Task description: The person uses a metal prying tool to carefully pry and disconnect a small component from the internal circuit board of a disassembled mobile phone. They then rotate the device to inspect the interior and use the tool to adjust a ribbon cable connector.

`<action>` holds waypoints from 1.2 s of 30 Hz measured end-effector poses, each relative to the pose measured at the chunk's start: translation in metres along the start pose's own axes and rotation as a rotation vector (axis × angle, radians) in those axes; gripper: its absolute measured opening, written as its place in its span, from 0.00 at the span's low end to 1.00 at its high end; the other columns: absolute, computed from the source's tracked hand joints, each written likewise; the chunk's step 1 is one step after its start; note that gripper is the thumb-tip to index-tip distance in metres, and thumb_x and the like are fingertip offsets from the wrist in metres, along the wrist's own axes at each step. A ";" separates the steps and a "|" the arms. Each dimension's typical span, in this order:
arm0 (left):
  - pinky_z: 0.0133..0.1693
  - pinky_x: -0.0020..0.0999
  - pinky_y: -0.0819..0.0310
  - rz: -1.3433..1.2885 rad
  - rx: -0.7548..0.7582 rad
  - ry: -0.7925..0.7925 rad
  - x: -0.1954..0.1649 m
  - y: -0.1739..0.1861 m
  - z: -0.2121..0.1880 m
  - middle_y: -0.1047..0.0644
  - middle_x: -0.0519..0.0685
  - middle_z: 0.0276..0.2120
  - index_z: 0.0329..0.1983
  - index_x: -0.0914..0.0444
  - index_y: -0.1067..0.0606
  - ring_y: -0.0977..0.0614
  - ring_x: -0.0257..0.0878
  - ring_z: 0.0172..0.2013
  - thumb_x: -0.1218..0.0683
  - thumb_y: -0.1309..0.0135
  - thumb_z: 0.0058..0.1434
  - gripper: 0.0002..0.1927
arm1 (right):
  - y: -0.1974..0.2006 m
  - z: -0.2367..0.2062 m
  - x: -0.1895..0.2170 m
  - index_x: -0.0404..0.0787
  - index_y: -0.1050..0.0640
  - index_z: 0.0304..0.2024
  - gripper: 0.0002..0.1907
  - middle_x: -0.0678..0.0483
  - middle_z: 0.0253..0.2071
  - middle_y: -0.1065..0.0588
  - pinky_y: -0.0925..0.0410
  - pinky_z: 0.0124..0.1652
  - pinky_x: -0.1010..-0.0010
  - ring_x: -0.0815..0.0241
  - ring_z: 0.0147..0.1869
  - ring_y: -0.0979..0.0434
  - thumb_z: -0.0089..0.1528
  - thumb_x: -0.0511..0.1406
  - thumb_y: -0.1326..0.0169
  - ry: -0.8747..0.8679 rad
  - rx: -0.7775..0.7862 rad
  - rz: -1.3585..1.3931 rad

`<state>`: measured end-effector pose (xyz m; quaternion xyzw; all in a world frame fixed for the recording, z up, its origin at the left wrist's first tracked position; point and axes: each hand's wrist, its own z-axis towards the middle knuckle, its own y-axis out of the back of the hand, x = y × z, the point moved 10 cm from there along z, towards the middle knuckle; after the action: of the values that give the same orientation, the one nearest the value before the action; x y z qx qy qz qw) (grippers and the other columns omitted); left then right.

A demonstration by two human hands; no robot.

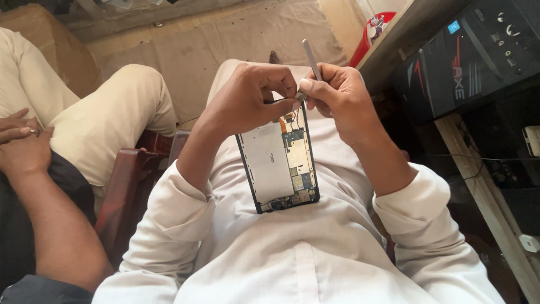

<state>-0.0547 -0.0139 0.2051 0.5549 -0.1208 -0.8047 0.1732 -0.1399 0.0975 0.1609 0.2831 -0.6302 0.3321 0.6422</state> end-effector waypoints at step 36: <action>0.21 0.22 0.35 -0.014 0.003 0.110 0.020 -0.001 0.001 0.16 0.44 0.29 0.38 0.64 0.22 0.27 0.22 0.22 0.56 0.37 0.63 0.08 | 0.002 0.008 0.001 0.34 0.22 0.42 0.08 0.54 0.44 0.24 0.33 0.43 0.83 0.74 0.43 0.27 0.66 0.32 0.36 0.284 0.198 -0.062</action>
<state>-0.0627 -0.0216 0.1883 0.5993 -0.1083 -0.7740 0.1733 -0.1465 0.0926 0.1622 0.3146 -0.4882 0.4091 0.7038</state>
